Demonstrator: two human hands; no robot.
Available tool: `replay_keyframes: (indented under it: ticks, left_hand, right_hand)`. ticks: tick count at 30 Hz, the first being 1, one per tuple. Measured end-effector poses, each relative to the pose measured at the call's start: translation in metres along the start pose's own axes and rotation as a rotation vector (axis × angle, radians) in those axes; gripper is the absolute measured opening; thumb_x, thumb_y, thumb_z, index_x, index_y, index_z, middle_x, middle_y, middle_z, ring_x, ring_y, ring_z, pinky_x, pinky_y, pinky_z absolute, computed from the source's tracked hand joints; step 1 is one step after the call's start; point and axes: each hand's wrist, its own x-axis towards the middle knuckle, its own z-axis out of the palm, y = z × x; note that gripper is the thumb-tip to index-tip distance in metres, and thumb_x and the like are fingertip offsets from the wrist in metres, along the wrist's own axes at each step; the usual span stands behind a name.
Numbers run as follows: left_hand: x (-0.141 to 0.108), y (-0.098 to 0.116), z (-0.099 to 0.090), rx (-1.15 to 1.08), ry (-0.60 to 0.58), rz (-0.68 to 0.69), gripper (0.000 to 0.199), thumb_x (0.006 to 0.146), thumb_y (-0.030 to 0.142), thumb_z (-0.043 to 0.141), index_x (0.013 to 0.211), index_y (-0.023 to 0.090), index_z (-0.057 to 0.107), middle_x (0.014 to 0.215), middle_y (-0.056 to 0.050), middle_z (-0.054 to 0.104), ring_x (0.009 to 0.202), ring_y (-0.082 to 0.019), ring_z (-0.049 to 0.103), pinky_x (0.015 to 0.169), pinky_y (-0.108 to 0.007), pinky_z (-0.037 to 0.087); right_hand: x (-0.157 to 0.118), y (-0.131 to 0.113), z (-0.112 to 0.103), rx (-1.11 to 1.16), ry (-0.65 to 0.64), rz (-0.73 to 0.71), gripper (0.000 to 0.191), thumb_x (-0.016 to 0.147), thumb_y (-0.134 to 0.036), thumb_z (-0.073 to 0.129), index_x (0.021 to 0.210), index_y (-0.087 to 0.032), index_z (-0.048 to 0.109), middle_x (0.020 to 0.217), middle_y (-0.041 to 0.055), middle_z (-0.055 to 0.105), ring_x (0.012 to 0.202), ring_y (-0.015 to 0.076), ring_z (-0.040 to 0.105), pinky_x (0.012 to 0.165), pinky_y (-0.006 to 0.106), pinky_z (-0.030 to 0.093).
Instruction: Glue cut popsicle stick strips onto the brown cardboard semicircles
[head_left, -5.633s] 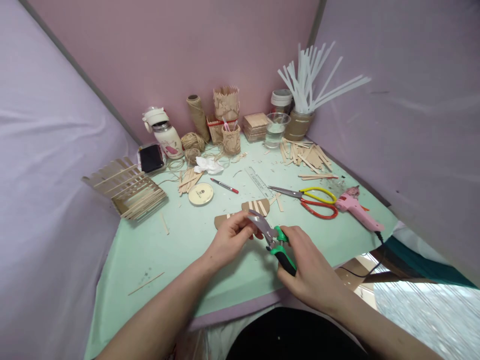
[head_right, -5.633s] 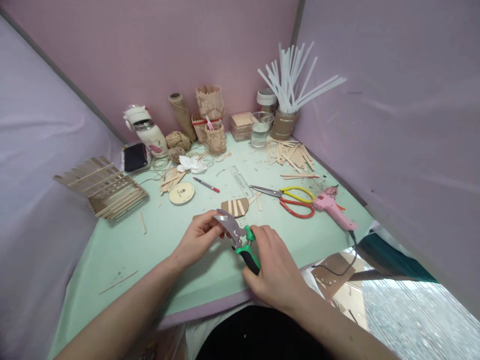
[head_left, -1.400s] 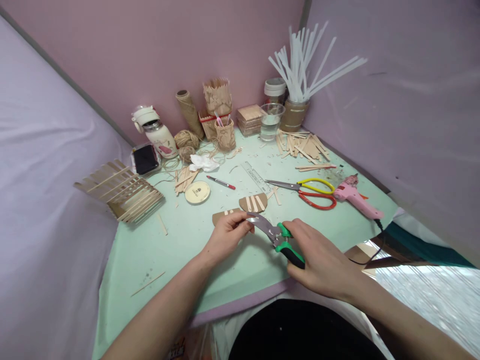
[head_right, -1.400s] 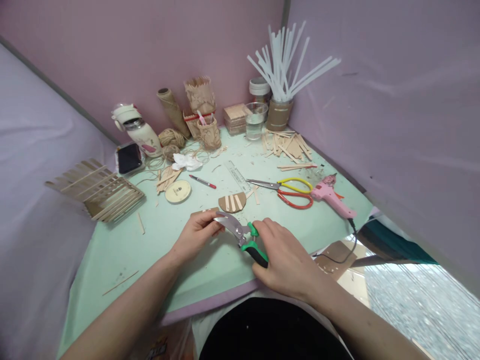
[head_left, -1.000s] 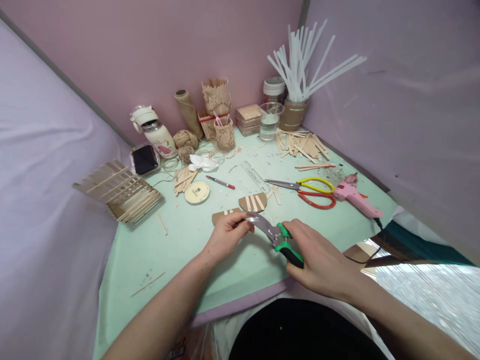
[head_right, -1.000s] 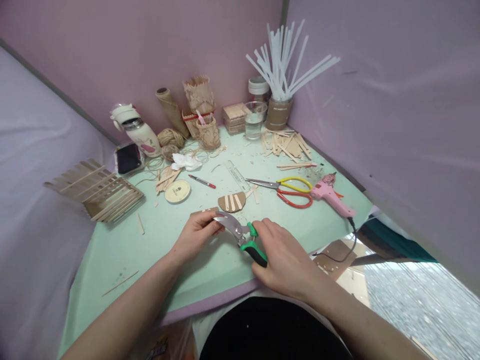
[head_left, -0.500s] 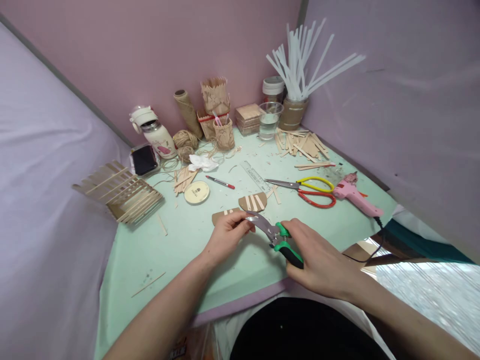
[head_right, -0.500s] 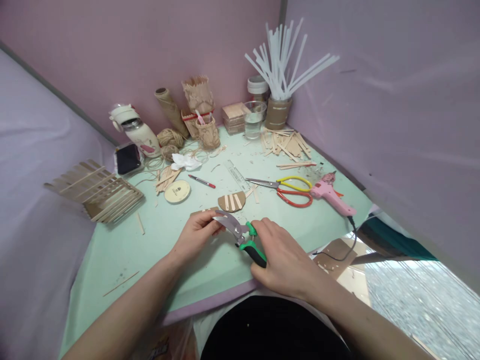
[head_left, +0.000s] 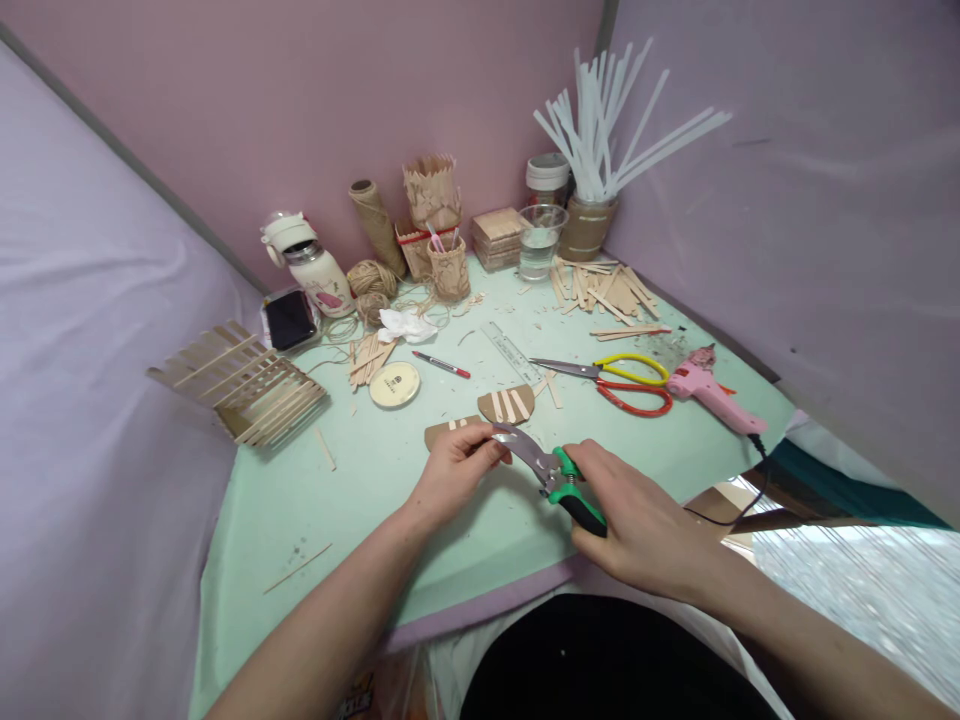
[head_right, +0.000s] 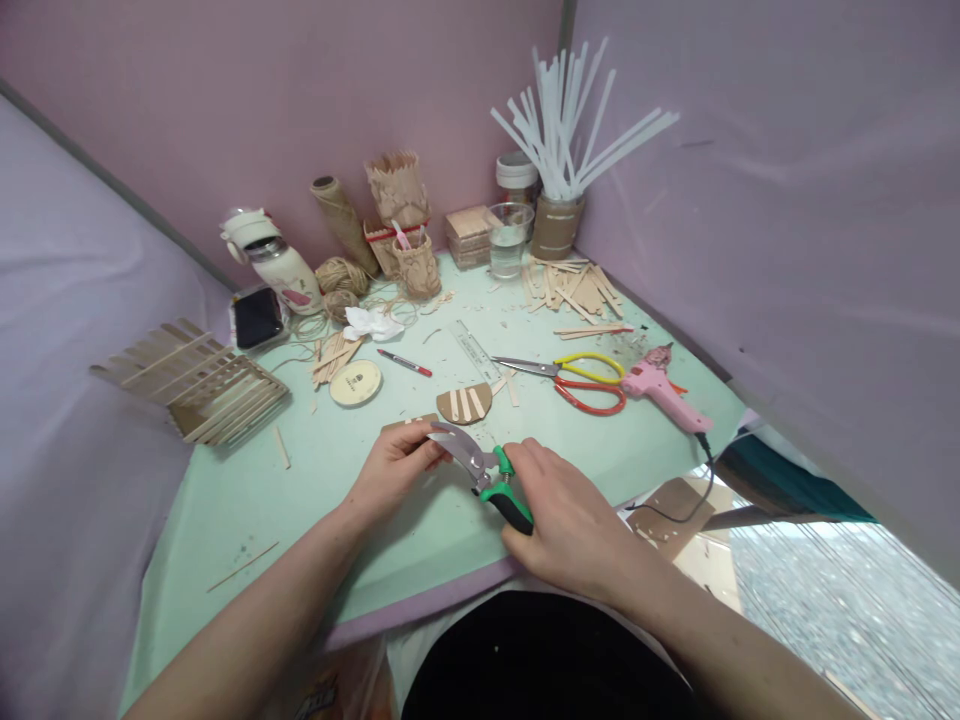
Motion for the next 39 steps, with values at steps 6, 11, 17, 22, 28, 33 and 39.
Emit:
replay_keyframes:
  ticks: [6, 11, 17, 22, 28, 33, 39]
  left_hand:
    - [0.000, -0.003, -0.002, 0.043, -0.018, 0.018, 0.021, 0.084, 0.029, 0.059, 0.070, 0.016, 0.068, 0.067, -0.001, 0.059, 0.065, -0.013, 0.049, 0.063, -0.026, 0.038]
    - [0.001, -0.001, -0.001, -0.052, -0.010, -0.009, 0.023, 0.085, 0.038, 0.063, 0.078, 0.016, 0.068, 0.068, -0.001, 0.063, 0.063, -0.012, 0.051, 0.062, -0.025, 0.041]
    - [0.000, 0.001, 0.002, -0.171, -0.011, -0.075, 0.030, 0.087, 0.046, 0.063, 0.090, 0.017, 0.061, 0.070, -0.001, 0.066, 0.061, -0.010, 0.053, 0.058, -0.022, 0.041]
    - [0.000, -0.001, 0.003, -0.263, -0.018, -0.065, 0.034, 0.086, 0.049, 0.063, 0.096, 0.017, 0.057, 0.072, -0.002, 0.069, 0.063, -0.011, 0.059, 0.058, -0.023, 0.044]
    - [-0.001, -0.001, 0.005, -0.334, -0.032, -0.049, 0.030, 0.084, 0.044, 0.066, 0.098, 0.019, 0.057, 0.069, 0.000, 0.067, 0.063, -0.014, 0.064, 0.066, -0.029, 0.052]
    - [-0.001, -0.002, 0.006, -0.360, -0.010, -0.029, 0.031, 0.082, 0.045, 0.068, 0.093, 0.018, 0.057, 0.075, -0.001, 0.068, 0.061, -0.012, 0.063, 0.065, -0.028, 0.054]
    - [-0.002, -0.004, 0.007, -0.353, 0.026, -0.005, 0.024, 0.085, 0.040, 0.067, 0.092, 0.018, 0.060, 0.083, -0.002, 0.068, 0.073, -0.013, 0.065, 0.070, -0.030, 0.058]
  right_hand:
    - [-0.001, 0.000, -0.002, 0.020, -0.015, 0.034, 0.036, 0.072, -0.012, 0.054, 0.106, -0.023, 0.048, 0.093, 0.0040, 0.060, 0.079, 0.0209, 0.058, 0.067, 0.032, 0.046]
    - [0.000, 0.002, -0.004, 0.116, 0.013, 0.105, 0.031, 0.075, -0.013, 0.052, 0.103, -0.025, 0.048, 0.086, 0.0000, 0.058, 0.072, 0.0177, 0.057, 0.064, 0.029, 0.045]
    - [0.003, 0.001, -0.006, 0.167, 0.101, 0.137, 0.040, 0.076, -0.017, 0.052, 0.115, -0.023, 0.046, 0.096, 0.0030, 0.058, 0.077, 0.0194, 0.058, 0.069, 0.032, 0.048]
    - [0.006, -0.005, 0.007, 0.076, 0.103, 0.063, 0.043, 0.074, -0.016, 0.054, 0.115, -0.022, 0.045, 0.104, 0.0080, 0.057, 0.090, 0.0248, 0.058, 0.076, 0.037, 0.048]
    - [0.011, -0.009, 0.022, -0.018, 0.158, 0.015, 0.042, 0.072, -0.017, 0.055, 0.112, -0.020, 0.044, 0.100, 0.0093, 0.054, 0.091, 0.0271, 0.055, 0.078, 0.042, 0.047]
    - [0.012, -0.010, 0.028, -0.037, 0.187, 0.009, 0.045, 0.071, -0.018, 0.054, 0.115, -0.019, 0.043, 0.101, 0.0106, 0.054, 0.092, 0.0277, 0.055, 0.079, 0.043, 0.048]
    - [0.012, -0.012, 0.030, -0.018, 0.186, 0.012, 0.048, 0.073, -0.019, 0.053, 0.119, -0.015, 0.042, 0.104, 0.0132, 0.055, 0.095, 0.0292, 0.055, 0.081, 0.044, 0.048]
